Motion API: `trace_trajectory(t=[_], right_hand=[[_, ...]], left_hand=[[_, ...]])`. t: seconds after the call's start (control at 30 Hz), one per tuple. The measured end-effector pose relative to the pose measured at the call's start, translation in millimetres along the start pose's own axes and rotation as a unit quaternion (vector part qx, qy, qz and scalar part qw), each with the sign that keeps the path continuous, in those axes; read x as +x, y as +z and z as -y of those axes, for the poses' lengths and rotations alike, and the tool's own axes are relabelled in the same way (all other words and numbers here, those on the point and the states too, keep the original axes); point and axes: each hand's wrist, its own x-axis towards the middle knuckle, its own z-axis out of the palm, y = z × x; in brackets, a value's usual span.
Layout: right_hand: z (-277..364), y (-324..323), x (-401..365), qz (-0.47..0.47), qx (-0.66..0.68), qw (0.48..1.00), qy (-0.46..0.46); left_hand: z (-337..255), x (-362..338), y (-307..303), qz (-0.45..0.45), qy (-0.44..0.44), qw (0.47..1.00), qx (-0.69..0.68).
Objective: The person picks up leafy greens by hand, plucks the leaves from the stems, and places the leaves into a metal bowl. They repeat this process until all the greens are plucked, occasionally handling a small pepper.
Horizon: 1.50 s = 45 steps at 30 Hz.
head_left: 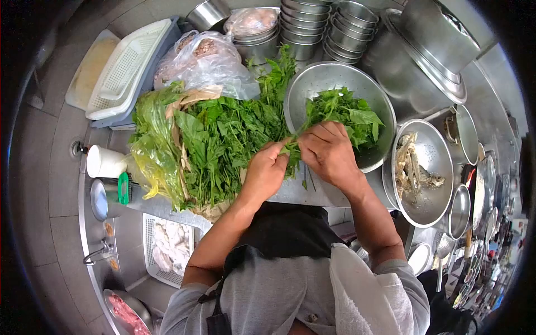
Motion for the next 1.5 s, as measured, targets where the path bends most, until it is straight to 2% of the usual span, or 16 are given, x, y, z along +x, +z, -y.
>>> trace_trajectory(t=[0.07, 0.2, 0.3, 0.37, 0.43, 0.5, 0.57, 0.6, 0.77, 0.9, 0.93, 1.03, 1.2, 1.33, 1.43, 1.5], right_hand=[[0, 0, -8, -0.011, 0.081, 0.996, 0.032], [-29, -19, -17, -0.13, 0.049, 0.98, 0.144], [-36, -35, -22, -0.1, -0.08, 0.981, 0.143], [-36, -27, -26, -0.089, -0.119, 0.981, 0.124], [-20, -17, -29, -0.067, -0.078, 0.989, 0.111], [-5, -3, -31, -0.054, -0.041, 0.995, 0.079], [8, 12, -31, -0.031, 0.028, 0.997, 0.06], [15, 21, -34, -0.018, 0.062, 0.996, 0.059], [47, 59, -25, 0.085, 0.163, 0.981, 0.058], [64, 98, -8, 0.158, 0.199, 0.967, -0.001], [62, 111, -1, 0.17, 0.2, 0.965, -0.021], [37, 169, 2, 0.276, 0.072, 0.958, 0.024], [20, 193, -4, 0.249, 0.063, 0.965, 0.054], [20, 189, -6, 0.264, 0.052, 0.963, 0.038], [42, 166, 3, 0.208, 0.046, 0.977, 0.029], [64, 150, 14, 0.113, 0.084, 0.989, -0.034]], left_hand=[[10, -9, 0, -0.01, 0.022, 0.999, -0.032], [13, -10, 0, -0.058, -0.072, 0.987, -0.132], [30, 28, -2, -0.182, 0.041, 0.974, -0.125], [29, 67, -3, -0.203, 0.017, 0.974, -0.098], [29, 100, 1, -0.126, -0.08, 0.988, 0.048], [55, 115, 23, -0.101, -0.07, 0.985, 0.122], [55, 95, 27, -0.105, 0.008, 0.984, 0.143], [49, 75, 30, -0.185, 0.071, 0.972, 0.126], [66, -14, -37, -0.26, 0.164, 0.917, 0.253], [103, -59, -92, -0.295, -0.019, 0.865, 0.405], [114, -62, -99, -0.31, -0.012, 0.845, 0.437], [137, -59, -105, -0.258, -0.092, 0.888, 0.369], [126, -59, -112, -0.307, -0.09, 0.937, 0.141], [85, -71, -126, -0.258, -0.133, 0.957, 0.019], [62, -78, -129, -0.257, -0.131, 0.941, -0.176], [67, -76, -130, -0.247, -0.126, 0.947, -0.161]])
